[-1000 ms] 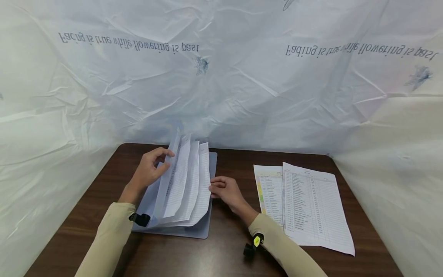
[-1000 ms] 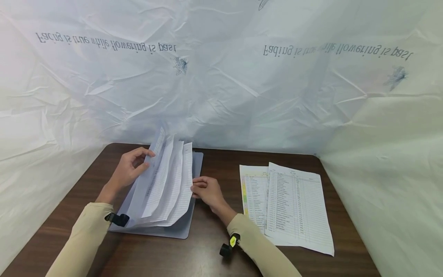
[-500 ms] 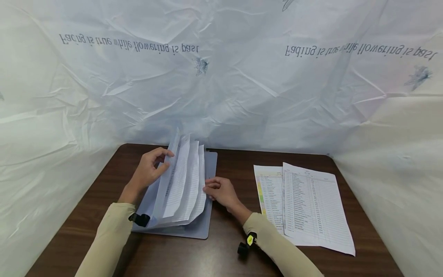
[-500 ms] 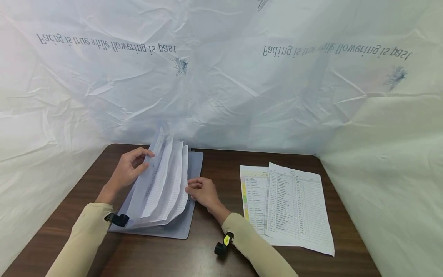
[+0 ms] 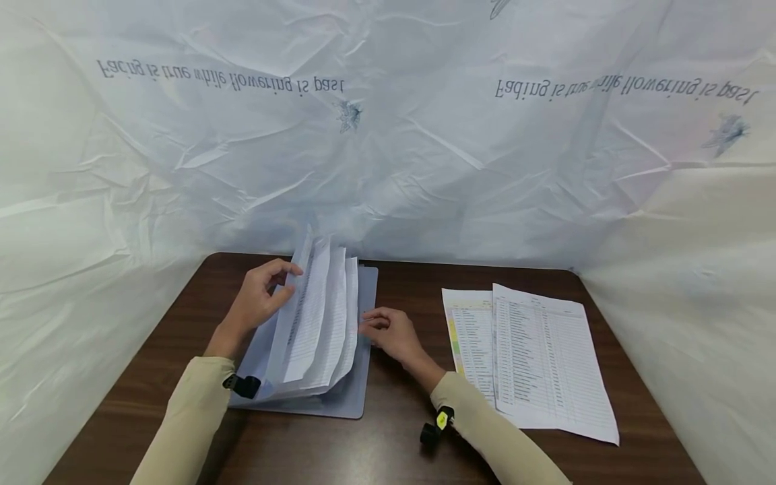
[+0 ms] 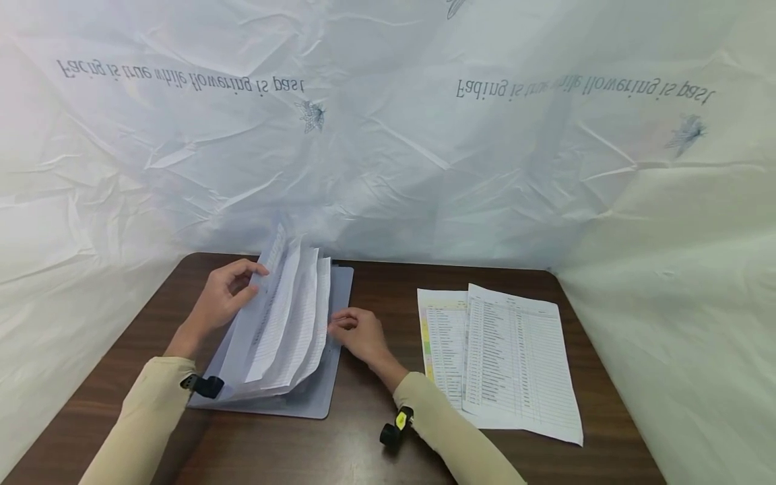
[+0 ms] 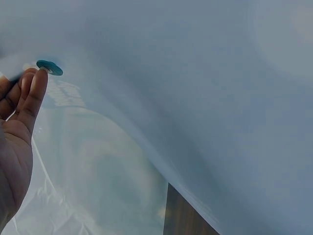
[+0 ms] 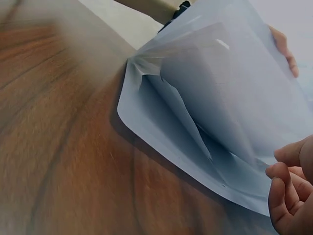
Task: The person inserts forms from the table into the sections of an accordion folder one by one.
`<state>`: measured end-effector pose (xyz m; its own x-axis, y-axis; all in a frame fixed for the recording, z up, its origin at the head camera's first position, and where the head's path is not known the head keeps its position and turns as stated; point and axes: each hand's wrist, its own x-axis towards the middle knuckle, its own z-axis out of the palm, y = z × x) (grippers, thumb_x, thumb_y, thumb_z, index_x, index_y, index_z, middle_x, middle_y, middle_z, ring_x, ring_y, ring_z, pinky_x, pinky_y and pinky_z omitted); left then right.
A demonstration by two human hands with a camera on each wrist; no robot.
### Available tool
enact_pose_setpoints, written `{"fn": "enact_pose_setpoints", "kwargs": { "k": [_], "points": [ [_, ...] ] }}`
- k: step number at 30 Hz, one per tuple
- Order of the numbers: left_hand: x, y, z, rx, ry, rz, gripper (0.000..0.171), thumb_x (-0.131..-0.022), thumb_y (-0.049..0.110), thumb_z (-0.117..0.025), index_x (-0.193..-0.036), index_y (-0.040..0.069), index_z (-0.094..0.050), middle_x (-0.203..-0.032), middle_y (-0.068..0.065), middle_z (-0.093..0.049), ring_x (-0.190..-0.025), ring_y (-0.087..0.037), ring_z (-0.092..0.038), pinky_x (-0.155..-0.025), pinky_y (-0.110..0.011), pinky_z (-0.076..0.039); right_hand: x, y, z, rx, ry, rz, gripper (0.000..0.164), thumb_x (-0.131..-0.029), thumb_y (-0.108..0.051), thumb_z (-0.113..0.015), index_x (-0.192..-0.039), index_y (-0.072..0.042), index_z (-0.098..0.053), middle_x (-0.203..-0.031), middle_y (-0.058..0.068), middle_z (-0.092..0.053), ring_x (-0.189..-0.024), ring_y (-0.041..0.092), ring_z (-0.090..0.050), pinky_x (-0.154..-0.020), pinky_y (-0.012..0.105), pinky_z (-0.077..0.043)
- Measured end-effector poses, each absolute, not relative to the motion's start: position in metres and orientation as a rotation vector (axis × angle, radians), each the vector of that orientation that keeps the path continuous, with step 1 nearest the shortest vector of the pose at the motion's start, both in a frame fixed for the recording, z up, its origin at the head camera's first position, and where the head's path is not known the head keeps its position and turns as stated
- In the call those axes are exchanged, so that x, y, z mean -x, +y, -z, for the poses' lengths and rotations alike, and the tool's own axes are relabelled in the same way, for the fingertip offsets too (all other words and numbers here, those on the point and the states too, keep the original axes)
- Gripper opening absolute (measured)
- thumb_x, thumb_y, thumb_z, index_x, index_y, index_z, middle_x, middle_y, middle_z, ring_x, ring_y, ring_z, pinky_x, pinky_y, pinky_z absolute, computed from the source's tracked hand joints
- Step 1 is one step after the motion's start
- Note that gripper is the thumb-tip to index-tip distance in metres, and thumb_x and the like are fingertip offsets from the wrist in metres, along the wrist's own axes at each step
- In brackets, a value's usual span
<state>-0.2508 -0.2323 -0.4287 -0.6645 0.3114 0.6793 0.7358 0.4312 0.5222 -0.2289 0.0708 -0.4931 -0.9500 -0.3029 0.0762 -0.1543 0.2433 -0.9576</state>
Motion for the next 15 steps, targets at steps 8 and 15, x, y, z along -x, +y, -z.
{"fn": "enact_pose_setpoints", "kwargs": {
  "k": [8,15],
  "points": [
    [0.251,-0.232,0.429,0.88,-2.195,1.179,0.023,-0.087,-0.007,-0.067,-0.11,-0.001,-0.069,-0.099,-0.018,-0.068,-0.08,-0.011,-0.051,-0.069,-0.017,-0.045,0.231,0.112,0.483,0.464,2.497,1.854,0.032,-0.092,-0.024,-0.077,-0.12,-0.009,-0.072,-0.107,0.006,-0.076,-0.085,0.023,-0.071,-0.071,0.03,-0.058],
    [0.252,-0.232,0.43,0.888,-2.181,1.175,0.023,-0.087,-0.005,-0.067,-0.109,-0.002,-0.069,-0.097,-0.011,-0.068,-0.078,-0.01,-0.051,-0.068,-0.018,-0.045,0.229,0.16,0.475,0.524,2.689,1.779,0.034,-0.093,-0.028,-0.077,-0.121,-0.009,-0.071,-0.11,0.006,-0.075,-0.093,0.019,-0.07,-0.076,0.028,-0.056]
  ]
}}
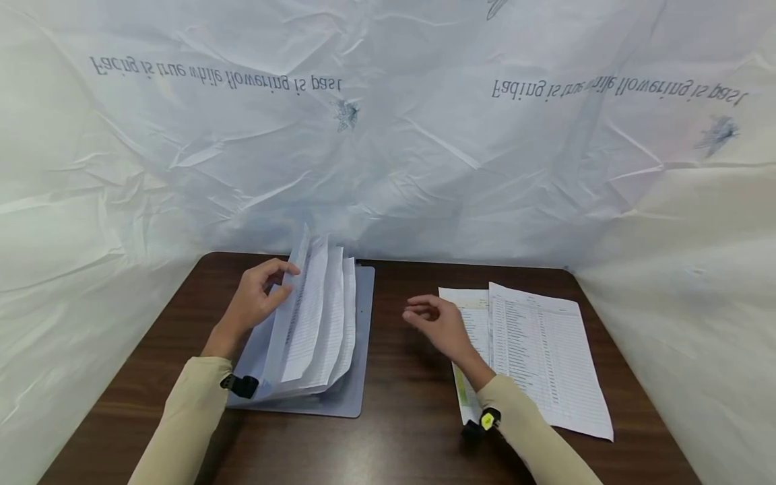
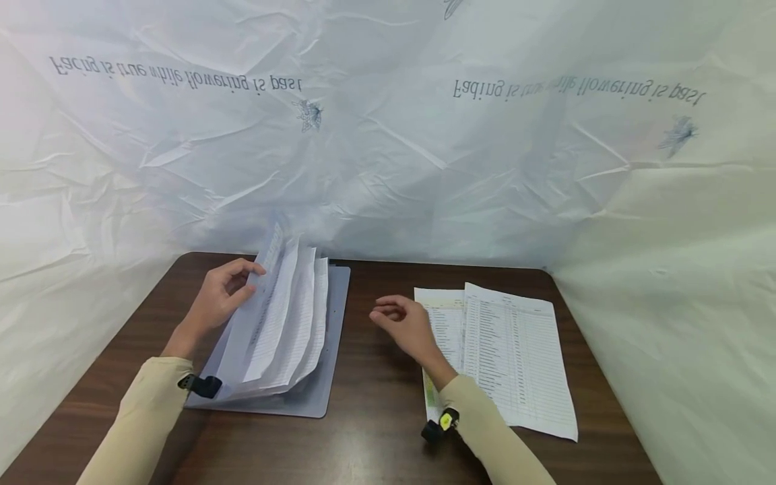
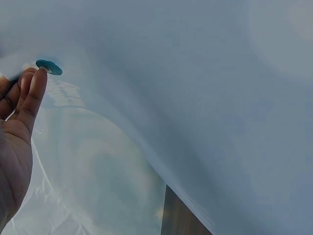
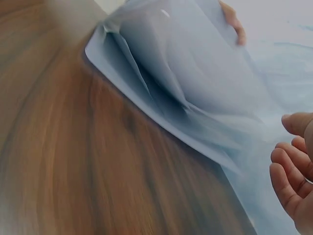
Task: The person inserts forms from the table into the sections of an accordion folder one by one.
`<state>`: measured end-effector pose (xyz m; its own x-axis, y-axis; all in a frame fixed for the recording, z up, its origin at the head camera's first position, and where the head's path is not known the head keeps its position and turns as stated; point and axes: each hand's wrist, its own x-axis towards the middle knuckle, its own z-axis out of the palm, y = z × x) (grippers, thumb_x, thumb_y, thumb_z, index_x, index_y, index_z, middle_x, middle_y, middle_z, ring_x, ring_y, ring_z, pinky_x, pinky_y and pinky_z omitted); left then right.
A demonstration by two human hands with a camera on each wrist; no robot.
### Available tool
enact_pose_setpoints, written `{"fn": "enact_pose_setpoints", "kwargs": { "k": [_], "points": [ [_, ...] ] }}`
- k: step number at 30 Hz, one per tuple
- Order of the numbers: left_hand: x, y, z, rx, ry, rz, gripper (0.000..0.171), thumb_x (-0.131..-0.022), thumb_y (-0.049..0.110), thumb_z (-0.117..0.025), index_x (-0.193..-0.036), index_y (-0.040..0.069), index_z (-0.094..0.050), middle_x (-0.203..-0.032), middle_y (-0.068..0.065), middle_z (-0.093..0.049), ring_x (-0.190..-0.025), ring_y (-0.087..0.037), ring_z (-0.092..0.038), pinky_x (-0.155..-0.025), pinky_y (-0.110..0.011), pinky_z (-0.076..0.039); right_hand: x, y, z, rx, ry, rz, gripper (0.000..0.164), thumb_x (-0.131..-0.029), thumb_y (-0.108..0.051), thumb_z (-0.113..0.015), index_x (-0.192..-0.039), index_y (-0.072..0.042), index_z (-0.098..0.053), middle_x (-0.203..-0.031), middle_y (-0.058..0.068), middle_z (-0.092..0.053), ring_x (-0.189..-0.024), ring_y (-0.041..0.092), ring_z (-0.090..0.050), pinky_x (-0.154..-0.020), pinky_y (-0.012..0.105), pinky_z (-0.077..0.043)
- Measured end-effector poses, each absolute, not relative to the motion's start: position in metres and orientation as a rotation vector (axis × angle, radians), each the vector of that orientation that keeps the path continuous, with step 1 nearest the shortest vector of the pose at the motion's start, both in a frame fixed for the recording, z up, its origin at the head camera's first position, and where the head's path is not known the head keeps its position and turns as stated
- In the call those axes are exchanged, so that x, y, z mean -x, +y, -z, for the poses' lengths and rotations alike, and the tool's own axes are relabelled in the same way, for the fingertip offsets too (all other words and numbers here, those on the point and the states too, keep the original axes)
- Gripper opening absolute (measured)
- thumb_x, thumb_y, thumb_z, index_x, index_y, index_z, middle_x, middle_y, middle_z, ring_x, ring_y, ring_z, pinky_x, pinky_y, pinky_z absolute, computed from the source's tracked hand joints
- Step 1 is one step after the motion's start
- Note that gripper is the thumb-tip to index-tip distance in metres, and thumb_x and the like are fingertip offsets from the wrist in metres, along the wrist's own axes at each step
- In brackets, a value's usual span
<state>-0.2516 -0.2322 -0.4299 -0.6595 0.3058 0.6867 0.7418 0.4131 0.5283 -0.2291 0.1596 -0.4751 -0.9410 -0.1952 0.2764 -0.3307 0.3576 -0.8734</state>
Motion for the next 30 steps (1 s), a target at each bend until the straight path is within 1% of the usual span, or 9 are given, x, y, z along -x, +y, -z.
{"fn": "enact_pose_setpoints", "kwargs": {
  "k": [3,6,10,13,15,17,23,27,30],
  "points": [
    [0.252,-0.233,0.43,0.883,-2.179,1.17,0.023,-0.087,-0.005,-0.067,-0.11,0.0,-0.07,-0.097,-0.011,-0.067,-0.078,-0.009,-0.05,-0.068,-0.019,-0.044,0.228,0.183,0.474,-0.464,-2.481,-1.56,0.032,-0.092,-0.028,-0.077,-0.12,-0.013,-0.072,-0.109,0.003,-0.076,-0.094,0.015,-0.07,-0.079,0.027,-0.056],
    [0.252,-0.233,0.431,0.891,-2.171,1.18,0.026,-0.086,-0.007,-0.068,-0.111,0.002,-0.07,-0.101,-0.012,-0.069,-0.078,-0.009,-0.052,-0.067,-0.019,-0.045,0.225,0.206,0.472,-0.421,-2.469,-1.5,0.031,-0.091,-0.027,-0.078,-0.119,-0.015,-0.073,-0.108,0.003,-0.076,-0.092,0.014,-0.07,-0.078,0.026,-0.056],
    [0.252,-0.233,0.431,0.907,-2.163,1.2,0.028,-0.086,-0.009,-0.068,-0.112,0.0,-0.07,-0.106,-0.016,-0.07,-0.077,-0.009,-0.055,-0.066,-0.019,-0.047,0.22,0.236,0.47,-0.347,-2.457,-1.416,0.033,-0.091,-0.026,-0.079,-0.12,-0.011,-0.073,-0.108,0.006,-0.077,-0.092,0.01,-0.07,-0.078,0.021,-0.054],
    [0.251,-0.233,0.431,0.906,-2.166,1.207,0.027,-0.086,-0.009,-0.068,-0.112,-0.001,-0.07,-0.107,-0.016,-0.07,-0.079,-0.009,-0.056,-0.068,-0.019,-0.047,0.216,0.257,0.471,-0.256,-2.475,-1.332,0.036,-0.091,-0.027,-0.079,-0.121,-0.008,-0.072,-0.11,0.008,-0.076,-0.092,0.004,-0.067,-0.078,0.016,-0.052],
    [0.251,-0.233,0.43,0.903,-2.169,1.209,0.027,-0.086,-0.009,-0.067,-0.112,-0.001,-0.07,-0.108,-0.015,-0.07,-0.08,-0.008,-0.056,-0.069,-0.018,-0.047,0.213,0.269,0.472,-0.187,-2.502,-1.262,0.038,-0.091,-0.028,-0.079,-0.123,-0.007,-0.071,-0.113,0.008,-0.075,-0.093,0.003,-0.066,-0.077,0.013,-0.05],
    [0.251,-0.233,0.431,0.902,-2.169,1.207,0.027,-0.087,-0.009,-0.067,-0.112,-0.001,-0.069,-0.108,-0.015,-0.07,-0.08,-0.008,-0.056,-0.069,-0.018,-0.047,0.211,0.281,0.474,-0.127,-2.526,-1.208,0.041,-0.091,-0.03,-0.078,-0.124,-0.007,-0.071,-0.115,0.009,-0.074,-0.095,0.008,-0.066,-0.077,0.011,-0.049],
    [0.251,-0.234,0.432,0.909,-2.155,1.208,0.026,-0.087,-0.008,-0.066,-0.112,0.0,-0.069,-0.106,-0.016,-0.069,-0.079,-0.007,-0.055,-0.069,-0.018,-0.047,0.203,0.312,0.483,-0.016,-2.572,-1.081,0.043,-0.093,-0.033,-0.077,-0.127,-0.007,-0.07,-0.124,0.011,-0.07,-0.101,0.025,-0.067,-0.076,0.007,-0.045],
    [0.252,-0.235,0.433,0.903,-2.16,1.208,0.026,-0.087,-0.007,-0.067,-0.112,0.0,-0.07,-0.106,-0.015,-0.07,-0.08,-0.008,-0.055,-0.069,-0.017,-0.047,0.197,0.333,0.488,0.028,-2.59,-1.012,0.043,-0.092,-0.03,-0.077,-0.127,-0.006,-0.07,-0.125,0.014,-0.069,-0.099,0.028,-0.068,-0.074,0.005,-0.043],
    [0.251,-0.236,0.432,0.894,-2.163,1.198,0.025,-0.087,-0.006,-0.067,-0.112,0.0,-0.069,-0.106,-0.015,-0.069,-0.08,-0.008,-0.055,-0.069,-0.017,-0.047,0.19,0.349,0.491,0.084,-2.604,-0.981,0.045,-0.092,-0.031,-0.078,-0.128,-0.006,-0.07,-0.126,0.016,-0.069,-0.099,0.03,-0.068,-0.071,0.004,-0.043]
  ]
}}
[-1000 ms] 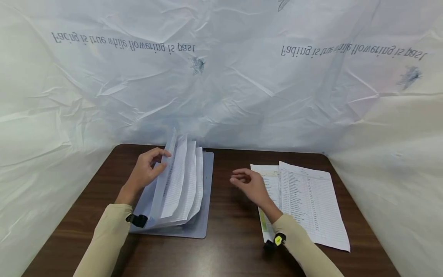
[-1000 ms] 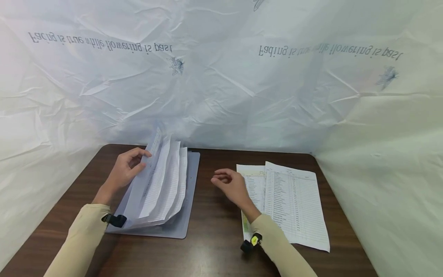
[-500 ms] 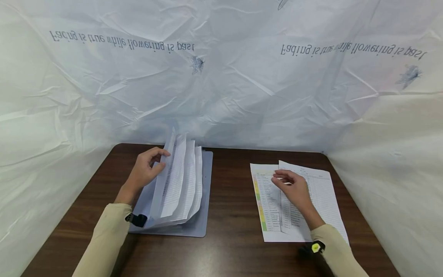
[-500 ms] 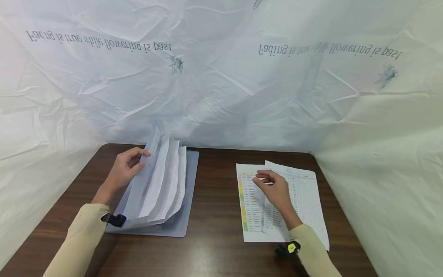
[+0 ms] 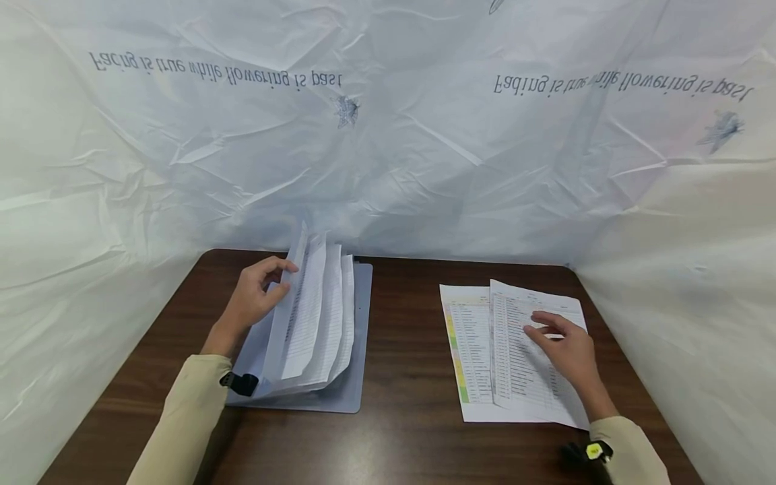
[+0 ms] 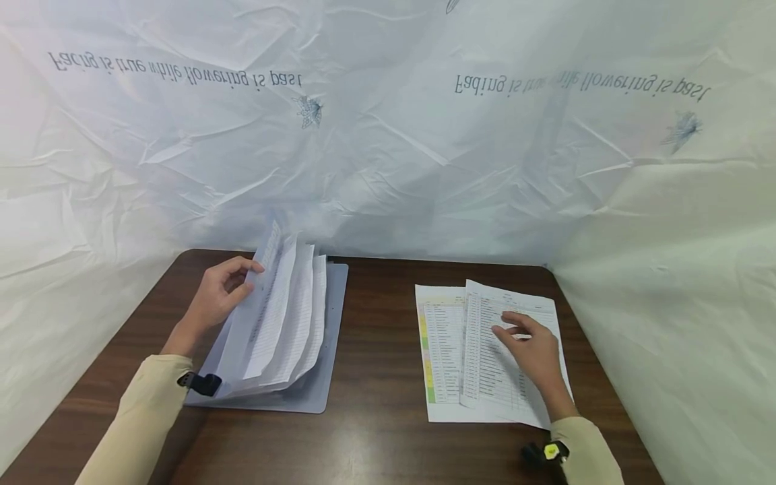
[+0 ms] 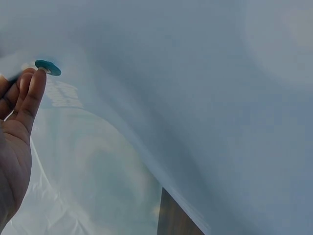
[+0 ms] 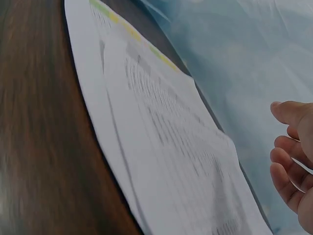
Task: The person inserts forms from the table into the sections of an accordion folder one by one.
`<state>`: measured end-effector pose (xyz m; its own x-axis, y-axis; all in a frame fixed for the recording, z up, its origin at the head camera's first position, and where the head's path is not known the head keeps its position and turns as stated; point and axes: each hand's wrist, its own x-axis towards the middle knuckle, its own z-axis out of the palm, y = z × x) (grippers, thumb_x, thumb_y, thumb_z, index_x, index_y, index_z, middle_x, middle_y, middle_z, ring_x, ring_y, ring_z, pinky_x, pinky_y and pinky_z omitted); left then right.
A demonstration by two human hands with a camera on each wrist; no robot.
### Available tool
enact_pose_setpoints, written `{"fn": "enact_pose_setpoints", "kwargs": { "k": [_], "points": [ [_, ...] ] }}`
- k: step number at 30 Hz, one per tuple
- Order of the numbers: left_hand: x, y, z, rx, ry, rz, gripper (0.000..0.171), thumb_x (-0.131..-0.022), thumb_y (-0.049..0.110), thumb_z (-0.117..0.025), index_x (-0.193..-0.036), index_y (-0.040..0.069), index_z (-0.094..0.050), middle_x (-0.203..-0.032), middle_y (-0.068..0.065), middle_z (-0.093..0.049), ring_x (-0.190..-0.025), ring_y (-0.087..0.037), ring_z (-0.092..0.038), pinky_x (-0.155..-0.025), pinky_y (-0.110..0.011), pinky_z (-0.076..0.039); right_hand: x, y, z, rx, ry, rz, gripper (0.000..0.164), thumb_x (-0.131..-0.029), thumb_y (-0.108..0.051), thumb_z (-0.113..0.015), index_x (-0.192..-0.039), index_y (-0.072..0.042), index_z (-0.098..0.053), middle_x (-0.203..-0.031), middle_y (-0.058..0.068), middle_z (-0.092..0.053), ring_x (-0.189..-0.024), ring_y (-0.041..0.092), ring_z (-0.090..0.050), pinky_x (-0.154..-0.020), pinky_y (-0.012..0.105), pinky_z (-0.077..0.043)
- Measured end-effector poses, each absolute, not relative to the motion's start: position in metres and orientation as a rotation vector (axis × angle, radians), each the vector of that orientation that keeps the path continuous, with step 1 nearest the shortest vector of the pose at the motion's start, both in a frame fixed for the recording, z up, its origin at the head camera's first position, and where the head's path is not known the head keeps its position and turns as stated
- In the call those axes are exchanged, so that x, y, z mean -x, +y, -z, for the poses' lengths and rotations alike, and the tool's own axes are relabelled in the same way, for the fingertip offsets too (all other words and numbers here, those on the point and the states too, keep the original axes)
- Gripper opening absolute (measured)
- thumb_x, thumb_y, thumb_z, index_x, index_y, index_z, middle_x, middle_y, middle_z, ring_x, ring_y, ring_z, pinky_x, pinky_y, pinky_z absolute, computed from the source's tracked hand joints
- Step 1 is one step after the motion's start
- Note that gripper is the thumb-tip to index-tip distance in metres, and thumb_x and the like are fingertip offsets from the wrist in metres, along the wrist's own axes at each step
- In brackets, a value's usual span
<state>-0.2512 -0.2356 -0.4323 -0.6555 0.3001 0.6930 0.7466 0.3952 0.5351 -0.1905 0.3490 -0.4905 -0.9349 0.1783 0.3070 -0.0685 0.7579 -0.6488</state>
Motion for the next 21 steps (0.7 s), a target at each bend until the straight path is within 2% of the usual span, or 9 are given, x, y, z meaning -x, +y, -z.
{"fn": "enact_pose_setpoints", "kwargs": {
  "k": [7,11,17,21],
  "points": [
    [0.251,-0.235,0.432,0.895,-2.163,1.196,0.025,-0.087,-0.006,-0.067,-0.111,0.001,-0.069,-0.103,-0.015,-0.069,-0.077,-0.009,-0.054,-0.067,-0.019,-0.046,0.176,0.385,0.495,0.224,-2.665,-0.91,0.054,-0.092,-0.04,-0.076,-0.131,-0.004,-0.067,-0.126,0.023,-0.067,-0.103,0.038,-0.066,-0.064,0.017,-0.046],
    [0.25,-0.235,0.433,0.9,-2.159,1.201,0.028,-0.085,-0.01,-0.068,-0.111,-0.001,-0.069,-0.102,-0.016,-0.069,-0.077,-0.008,-0.052,-0.065,-0.019,-0.045,0.169,0.4,0.498,0.327,-2.682,-0.921,0.06,-0.091,-0.044,-0.075,-0.134,-0.002,-0.064,-0.127,0.026,-0.064,-0.105,0.038,-0.061,-0.063,0.022,-0.042],
    [0.248,-0.232,0.431,0.882,-2.152,1.178,0.028,-0.08,-0.018,-0.065,-0.107,-0.01,-0.067,-0.098,-0.024,-0.067,-0.077,-0.008,-0.052,-0.066,-0.018,-0.045,0.164,0.417,0.505,0.485,-2.688,-0.911,0.065,-0.09,-0.04,-0.078,-0.137,0.001,-0.06,-0.129,0.029,-0.06,-0.11,0.04,-0.056,-0.064,0.025,-0.041],
    [0.249,-0.232,0.431,0.885,-2.148,1.176,0.028,-0.08,-0.018,-0.065,-0.107,-0.01,-0.067,-0.099,-0.024,-0.067,-0.077,-0.008,-0.053,-0.067,-0.018,-0.046,0.162,0.426,0.51,0.511,-2.698,-0.875,0.067,-0.088,-0.035,-0.08,-0.138,0.005,-0.057,-0.128,0.03,-0.06,-0.109,0.04,-0.056,-0.063,0.024,-0.04]
  ]
}}
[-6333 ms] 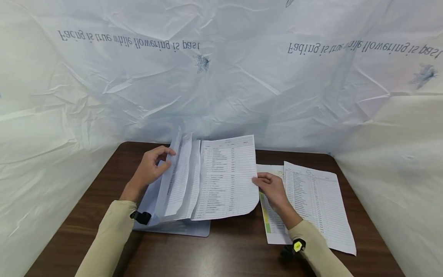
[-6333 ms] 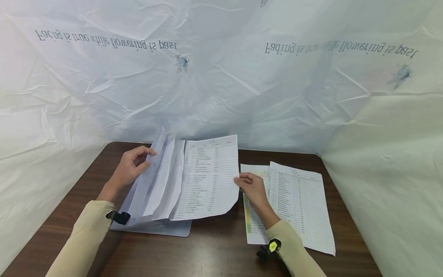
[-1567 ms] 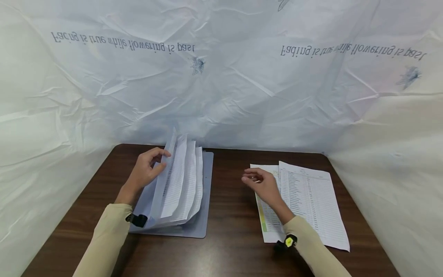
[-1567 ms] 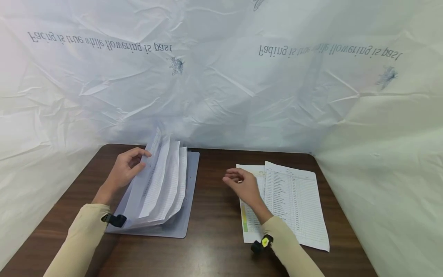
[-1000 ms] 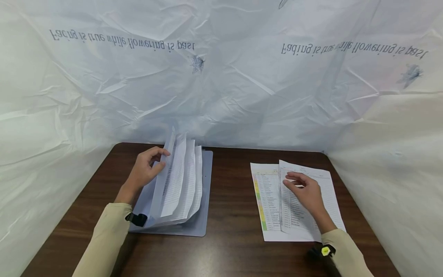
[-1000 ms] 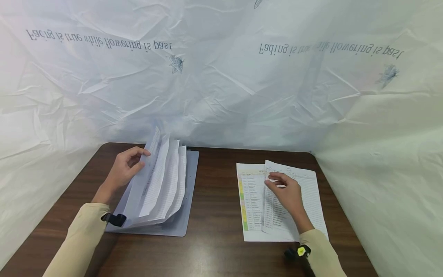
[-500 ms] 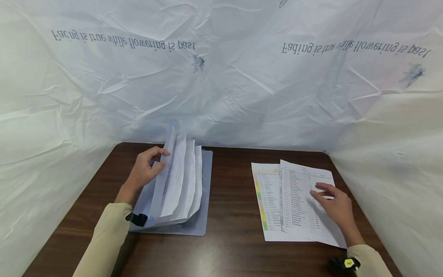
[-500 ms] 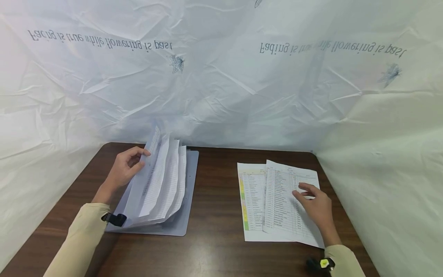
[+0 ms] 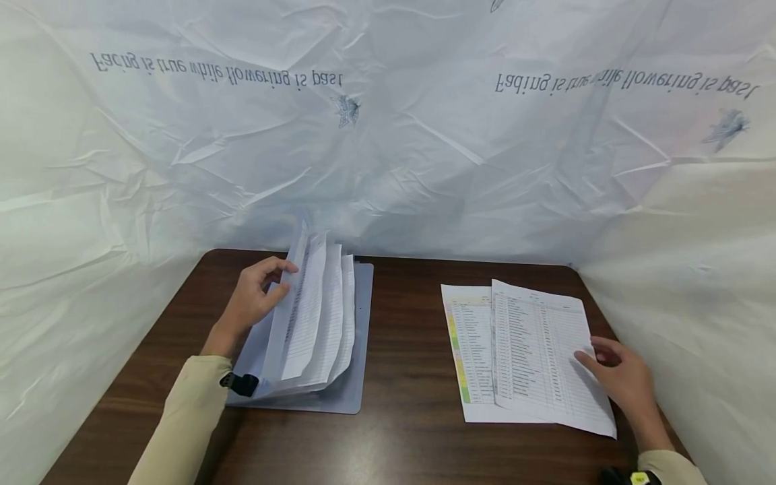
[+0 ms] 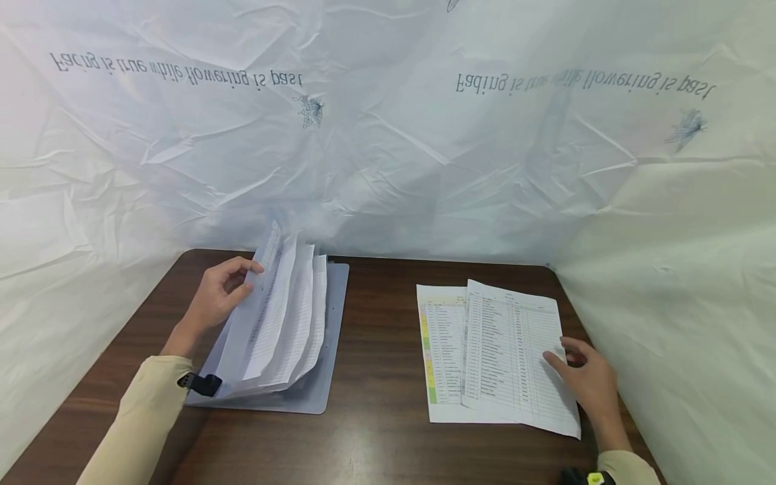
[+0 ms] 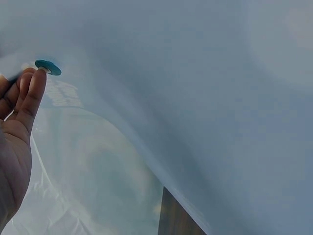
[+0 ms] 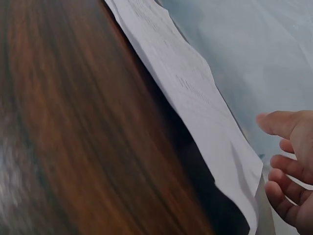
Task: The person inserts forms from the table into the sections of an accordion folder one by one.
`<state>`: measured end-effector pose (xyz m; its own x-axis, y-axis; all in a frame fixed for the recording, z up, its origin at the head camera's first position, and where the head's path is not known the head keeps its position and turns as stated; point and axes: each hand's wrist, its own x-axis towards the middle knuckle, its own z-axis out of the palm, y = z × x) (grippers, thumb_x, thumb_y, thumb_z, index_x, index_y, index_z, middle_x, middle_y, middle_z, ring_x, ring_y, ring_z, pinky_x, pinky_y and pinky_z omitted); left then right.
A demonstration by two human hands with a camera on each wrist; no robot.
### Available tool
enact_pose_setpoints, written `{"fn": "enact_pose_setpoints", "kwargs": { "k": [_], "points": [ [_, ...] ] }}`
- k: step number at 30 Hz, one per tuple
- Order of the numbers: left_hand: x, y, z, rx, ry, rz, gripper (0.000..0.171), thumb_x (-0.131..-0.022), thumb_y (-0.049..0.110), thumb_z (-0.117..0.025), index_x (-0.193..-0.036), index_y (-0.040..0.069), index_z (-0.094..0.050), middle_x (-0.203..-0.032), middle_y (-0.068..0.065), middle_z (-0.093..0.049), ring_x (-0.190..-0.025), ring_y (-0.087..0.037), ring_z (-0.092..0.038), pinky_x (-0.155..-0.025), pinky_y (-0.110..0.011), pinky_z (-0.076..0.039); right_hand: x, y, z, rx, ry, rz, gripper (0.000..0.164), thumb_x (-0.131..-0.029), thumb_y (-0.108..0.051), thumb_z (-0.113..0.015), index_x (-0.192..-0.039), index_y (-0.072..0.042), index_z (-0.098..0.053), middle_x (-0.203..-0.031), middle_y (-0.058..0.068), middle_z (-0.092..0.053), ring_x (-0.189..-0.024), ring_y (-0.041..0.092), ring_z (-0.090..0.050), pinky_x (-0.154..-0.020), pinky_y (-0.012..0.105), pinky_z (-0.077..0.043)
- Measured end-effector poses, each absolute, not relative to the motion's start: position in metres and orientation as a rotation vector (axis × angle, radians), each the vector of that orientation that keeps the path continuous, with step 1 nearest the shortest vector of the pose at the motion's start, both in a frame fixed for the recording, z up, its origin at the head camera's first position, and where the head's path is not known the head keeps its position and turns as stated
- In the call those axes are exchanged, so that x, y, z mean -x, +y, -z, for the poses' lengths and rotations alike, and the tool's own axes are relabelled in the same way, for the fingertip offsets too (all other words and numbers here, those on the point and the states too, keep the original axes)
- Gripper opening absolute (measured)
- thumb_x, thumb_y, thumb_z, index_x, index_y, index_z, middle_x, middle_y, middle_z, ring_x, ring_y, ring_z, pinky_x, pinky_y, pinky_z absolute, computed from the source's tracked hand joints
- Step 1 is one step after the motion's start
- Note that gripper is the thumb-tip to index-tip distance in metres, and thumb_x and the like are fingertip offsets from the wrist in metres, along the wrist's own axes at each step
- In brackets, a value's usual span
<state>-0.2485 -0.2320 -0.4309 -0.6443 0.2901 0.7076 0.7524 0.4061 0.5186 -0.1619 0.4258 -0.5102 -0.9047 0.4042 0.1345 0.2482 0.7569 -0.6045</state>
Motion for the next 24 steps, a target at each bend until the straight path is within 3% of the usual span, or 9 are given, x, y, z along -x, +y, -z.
{"fn": "enact_pose_setpoints", "kwargs": {
  "k": [7,16,24],
  "points": [
    [0.249,-0.2346,0.4308,0.897,-2.158,1.206,0.028,-0.084,-0.01,-0.068,-0.111,-0.001,-0.07,-0.103,-0.015,-0.069,-0.08,-0.008,-0.054,-0.069,-0.017,-0.047,0.1587,0.4318,0.5092,0.508,-2.727,-0.85,0.071,-0.086,-0.034,-0.082,-0.136,0.009,-0.056,-0.131,0.034,-0.058,-0.103,0.042,-0.061,-0.064,0.027,-0.043],
    [0.2488,-0.2361,0.4294,0.895,-2.156,1.202,0.028,-0.085,-0.008,-0.069,-0.112,0.001,-0.07,-0.105,-0.014,-0.07,-0.078,-0.009,-0.055,-0.067,-0.018,-0.047,0.1611,0.4344,0.5072,0.565,-2.782,-0.868,0.077,-0.085,-0.034,-0.083,-0.138,0.011,-0.051,-0.126,0.035,-0.059,-0.098,0.041,-0.061,-0.06,0.026,-0.042],
    [0.2467,-0.2366,0.4294,0.891,-2.159,1.207,0.025,-0.086,-0.008,-0.067,-0.11,-0.001,-0.07,-0.104,-0.015,-0.07,-0.079,-0.009,-0.055,-0.068,-0.017,-0.047,0.1645,0.4353,0.508,0.559,-2.817,-0.853,0.081,-0.08,-0.024,-0.086,-0.14,0.012,-0.047,-0.112,0.036,-0.061,-0.088,0.041,-0.063,-0.055,0.027,-0.042]
  ]
}}
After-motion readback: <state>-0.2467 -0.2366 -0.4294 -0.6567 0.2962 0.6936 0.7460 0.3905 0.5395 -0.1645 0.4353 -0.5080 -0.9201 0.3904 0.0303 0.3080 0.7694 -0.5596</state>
